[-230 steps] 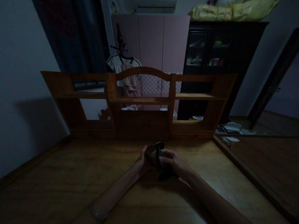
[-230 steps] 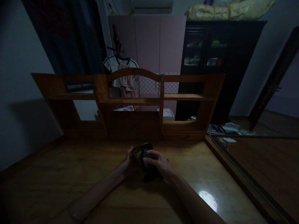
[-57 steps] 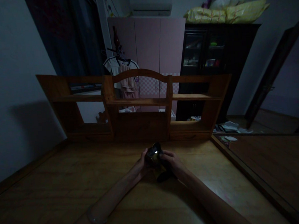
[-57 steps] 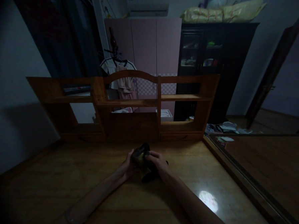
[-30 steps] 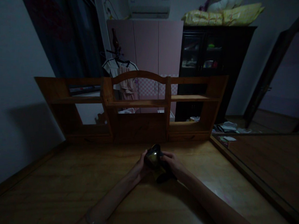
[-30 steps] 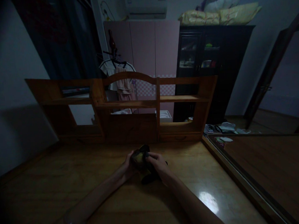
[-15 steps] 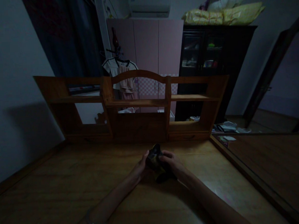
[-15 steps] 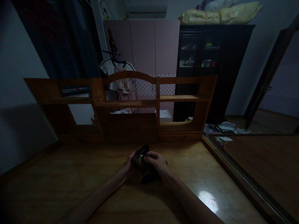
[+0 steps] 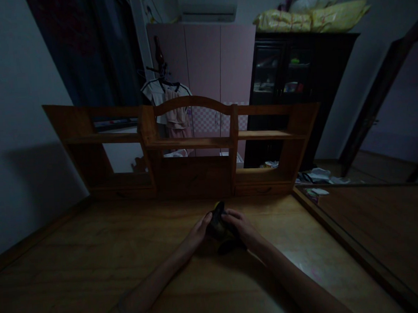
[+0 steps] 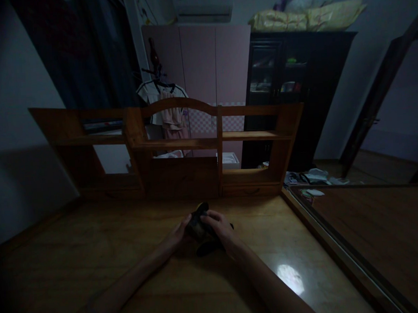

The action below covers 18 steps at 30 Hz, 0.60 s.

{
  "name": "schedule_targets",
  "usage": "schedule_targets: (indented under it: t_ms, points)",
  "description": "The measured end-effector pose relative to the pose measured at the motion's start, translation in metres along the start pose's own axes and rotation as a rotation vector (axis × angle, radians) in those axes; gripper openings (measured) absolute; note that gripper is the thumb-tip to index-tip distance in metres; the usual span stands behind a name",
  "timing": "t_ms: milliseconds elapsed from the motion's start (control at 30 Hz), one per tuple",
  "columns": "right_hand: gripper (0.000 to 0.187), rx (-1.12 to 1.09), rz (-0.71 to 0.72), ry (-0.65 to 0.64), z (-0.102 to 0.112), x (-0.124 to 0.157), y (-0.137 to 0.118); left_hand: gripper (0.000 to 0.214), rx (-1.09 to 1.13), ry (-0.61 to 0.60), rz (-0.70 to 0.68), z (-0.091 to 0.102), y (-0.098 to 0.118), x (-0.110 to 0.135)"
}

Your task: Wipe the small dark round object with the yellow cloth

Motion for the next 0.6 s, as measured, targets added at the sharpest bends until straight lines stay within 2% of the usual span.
schedule_targets:
  t_ms: [267,433,600]
  points:
    - [0.038,0.02,-0.023,0.082,0.004,-0.006,0.005,0.061,-0.037,0.009,-0.002,-0.001,0.003,-0.001]
    - [0.036,0.026,0.003,0.005,-0.001,-0.006,0.0,0.063,0.008,0.015,0.021,0.0,0.002,-0.001]
    - [0.033,0.068,0.038,-0.045,-0.006,-0.001,-0.009,0.059,0.096,0.092,0.08,-0.002,0.007,0.006]
Point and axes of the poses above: each hand's wrist, its own x-axis away from the middle knuckle, its own z-axis out of the back of the hand, y = z × x, the point moved 5 cm from there along -x, towards the middle knuckle, and after that the axes turned 3 degrees about -y, right-handed, at the moved point
